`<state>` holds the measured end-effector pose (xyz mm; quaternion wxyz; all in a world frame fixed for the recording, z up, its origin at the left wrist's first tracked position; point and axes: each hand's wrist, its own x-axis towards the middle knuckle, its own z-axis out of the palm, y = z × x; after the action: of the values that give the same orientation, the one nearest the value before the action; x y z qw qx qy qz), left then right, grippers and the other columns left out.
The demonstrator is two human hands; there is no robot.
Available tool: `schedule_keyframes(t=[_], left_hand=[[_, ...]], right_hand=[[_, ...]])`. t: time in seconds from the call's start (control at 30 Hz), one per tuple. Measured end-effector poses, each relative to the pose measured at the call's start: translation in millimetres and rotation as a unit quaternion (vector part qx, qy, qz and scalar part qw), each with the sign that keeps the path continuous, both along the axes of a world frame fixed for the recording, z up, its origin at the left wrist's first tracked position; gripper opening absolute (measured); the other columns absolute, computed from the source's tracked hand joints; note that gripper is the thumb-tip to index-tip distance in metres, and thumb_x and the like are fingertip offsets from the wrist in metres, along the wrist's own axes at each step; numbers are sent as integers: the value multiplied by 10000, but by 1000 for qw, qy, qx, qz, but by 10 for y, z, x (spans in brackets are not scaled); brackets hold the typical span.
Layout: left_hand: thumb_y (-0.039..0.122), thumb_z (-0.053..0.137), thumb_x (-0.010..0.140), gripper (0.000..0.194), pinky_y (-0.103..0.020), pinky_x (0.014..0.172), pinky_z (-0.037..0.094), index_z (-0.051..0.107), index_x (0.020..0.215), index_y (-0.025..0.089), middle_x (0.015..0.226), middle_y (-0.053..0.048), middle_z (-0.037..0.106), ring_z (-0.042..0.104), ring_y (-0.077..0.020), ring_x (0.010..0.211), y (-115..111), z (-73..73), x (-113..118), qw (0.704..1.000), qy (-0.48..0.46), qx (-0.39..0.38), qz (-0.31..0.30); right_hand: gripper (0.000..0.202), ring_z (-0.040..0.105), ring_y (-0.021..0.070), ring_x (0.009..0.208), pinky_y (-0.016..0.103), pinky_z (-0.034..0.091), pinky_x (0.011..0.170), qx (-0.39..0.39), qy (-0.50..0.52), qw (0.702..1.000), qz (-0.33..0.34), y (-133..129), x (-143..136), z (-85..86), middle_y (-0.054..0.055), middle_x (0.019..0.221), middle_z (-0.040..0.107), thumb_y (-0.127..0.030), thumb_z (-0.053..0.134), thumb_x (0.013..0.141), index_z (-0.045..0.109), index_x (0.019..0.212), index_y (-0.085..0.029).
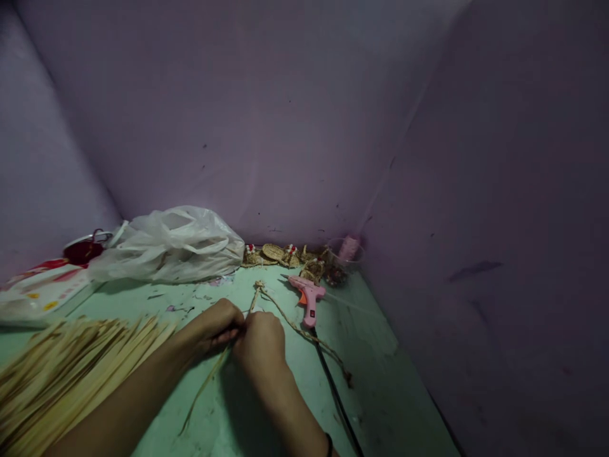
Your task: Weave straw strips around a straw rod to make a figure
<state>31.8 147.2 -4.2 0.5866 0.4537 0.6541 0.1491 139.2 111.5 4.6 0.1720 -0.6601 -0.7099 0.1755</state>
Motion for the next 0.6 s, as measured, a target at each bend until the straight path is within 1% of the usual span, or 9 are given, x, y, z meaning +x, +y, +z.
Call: schedule_keyframes(t=[0.07,0.13,0.17,0.23,0.3,0.33,0.47,0.57,0.6], left_hand=[[200,451,528,163,-169,290,132,425,377,146,246,44,313,242,-42,227,22,-4,-61,999,-18,-9,-32],[232,490,527,157,-165,283,123,432,406,152,251,57,309,229,-37,224,38,1,-121,997,-48,-13,-61],[239,508,519,159,-161,281,123,425,414,154,259,64,313,228,-32,227,42,4,-145,995,-69,-14,-67],[246,531,500,173,-156,278,118,406,418,158,272,74,312,224,-24,232,45,1,-177,992,-109,-8,-68],[248,536,482,171,-158,275,113,401,424,160,288,78,320,227,-21,236,45,-21,-192,990,-127,-3,-60],[249,534,478,163,-159,274,110,406,429,160,298,78,330,229,-20,239,45,-40,-197,990,-128,1,-55],[251,526,487,157,-171,272,97,410,429,161,310,77,333,223,-22,243,54,-130,-231,991,-122,13,-55],[254,530,496,184,-176,278,82,390,417,165,306,79,314,216,-22,245,63,-167,-259,990,-125,11,-59],[255,532,496,191,-175,281,81,382,417,167,307,80,310,215,-22,245,63,-171,-262,990,-125,7,-58]], right_hand=[[180,532,142,527,233,240,455,-22,31,999,21,3,21,23,102,609,643,-172,483,617,659,612,-134],[181,512,119,488,213,254,443,-84,96,991,48,27,70,43,66,538,607,-157,469,626,643,592,-123],[185,500,108,464,203,266,436,-128,139,980,55,44,98,49,48,507,581,-156,458,637,635,594,-117],[197,472,92,415,192,297,423,-216,230,947,55,84,148,45,21,470,538,-166,440,667,615,597,-107],[199,449,79,391,192,324,419,-265,295,917,47,121,180,27,10,468,527,-175,439,683,597,586,-103],[194,438,73,385,192,329,418,-272,310,910,44,136,189,17,8,469,527,-174,448,682,589,570,-103],[184,406,59,370,184,313,407,-279,330,901,40,161,193,-6,-11,435,490,-157,468,669,557,515,-109],[164,393,52,381,182,307,417,-289,364,883,60,155,198,-17,-25,451,482,-125,450,661,562,543,-111],[156,384,49,386,180,299,420,-285,361,885,72,152,203,-27,-30,455,478,-108,448,648,568,550,-111]])
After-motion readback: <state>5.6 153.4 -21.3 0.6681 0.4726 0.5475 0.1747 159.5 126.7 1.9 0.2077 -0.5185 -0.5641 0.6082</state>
